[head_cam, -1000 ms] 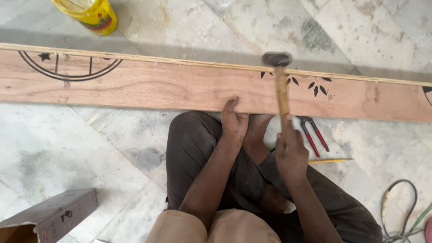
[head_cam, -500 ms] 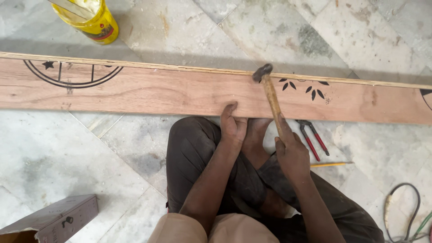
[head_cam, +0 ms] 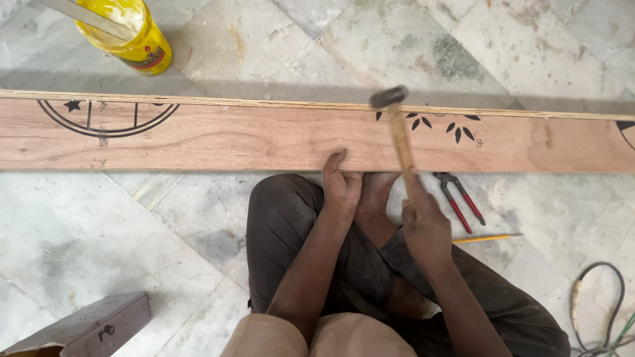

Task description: The person sits on the floor and hammers nails into a long wooden plank. They use a hammer to drive nails into the wood and occasionally use pliers to adjust the nails.

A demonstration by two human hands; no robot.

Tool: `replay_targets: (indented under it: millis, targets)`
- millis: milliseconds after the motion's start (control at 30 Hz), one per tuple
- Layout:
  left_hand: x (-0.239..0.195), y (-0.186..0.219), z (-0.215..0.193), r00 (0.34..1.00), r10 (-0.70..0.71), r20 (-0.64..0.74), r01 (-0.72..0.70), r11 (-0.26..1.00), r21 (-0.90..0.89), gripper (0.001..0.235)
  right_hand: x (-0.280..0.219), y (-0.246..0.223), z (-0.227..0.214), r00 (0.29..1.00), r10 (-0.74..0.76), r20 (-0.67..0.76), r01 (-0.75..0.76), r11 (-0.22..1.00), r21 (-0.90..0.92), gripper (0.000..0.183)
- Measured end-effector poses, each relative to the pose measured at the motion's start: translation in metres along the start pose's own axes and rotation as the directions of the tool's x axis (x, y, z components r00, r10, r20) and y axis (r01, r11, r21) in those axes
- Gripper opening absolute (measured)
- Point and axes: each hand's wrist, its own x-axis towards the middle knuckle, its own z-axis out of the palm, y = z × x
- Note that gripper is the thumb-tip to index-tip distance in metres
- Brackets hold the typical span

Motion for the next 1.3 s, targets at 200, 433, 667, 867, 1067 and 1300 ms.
replay_targets:
  millis: [200,433,667,867,1067,1300]
  targets:
    - [-0.006,0.003,0.006,0.998,-0.008,-0.056,0.009,0.999,0.032,0.033,0.011,0.003,-0.015,0.991,0.014,0.131,-0.01,1.0,-0.029,0.071]
    - [0.002,0.003,0.002,1.0,0.017,-0.011,-0.016,1.0,0.015,0.028,0.027,0.006,-0.018,0.98,0.036,0.194,-0.001,0.984,-0.18,0.076]
    - [-0.001,0.003,0.004,1.0,-0.012,-0.018,0.012,0.999,0.04,0.029,0.026,0.009,-0.014,0.971,0.116,0.209,-0.068,0.973,-0.223,0.074]
    - [-0.002,0.003,0.01,0.999,0.006,-0.048,-0.003,0.998,0.07,0.031,0.017,0.012,-0.008,0.996,0.019,0.087,-0.01,0.995,-0.103,0.071]
    - [0.003,0.004,0.003,0.997,-0.015,-0.071,0.017,0.999,0.028,0.027,0.024,0.016,-0.014,0.994,-0.032,0.109,0.044,0.993,-0.112,0.075]
    - [0.01,0.002,-0.005,1.0,-0.001,-0.02,0.002,0.999,0.046,0.025,0.027,0.01,-0.009,0.97,0.075,0.231,-0.027,0.978,-0.206,0.074]
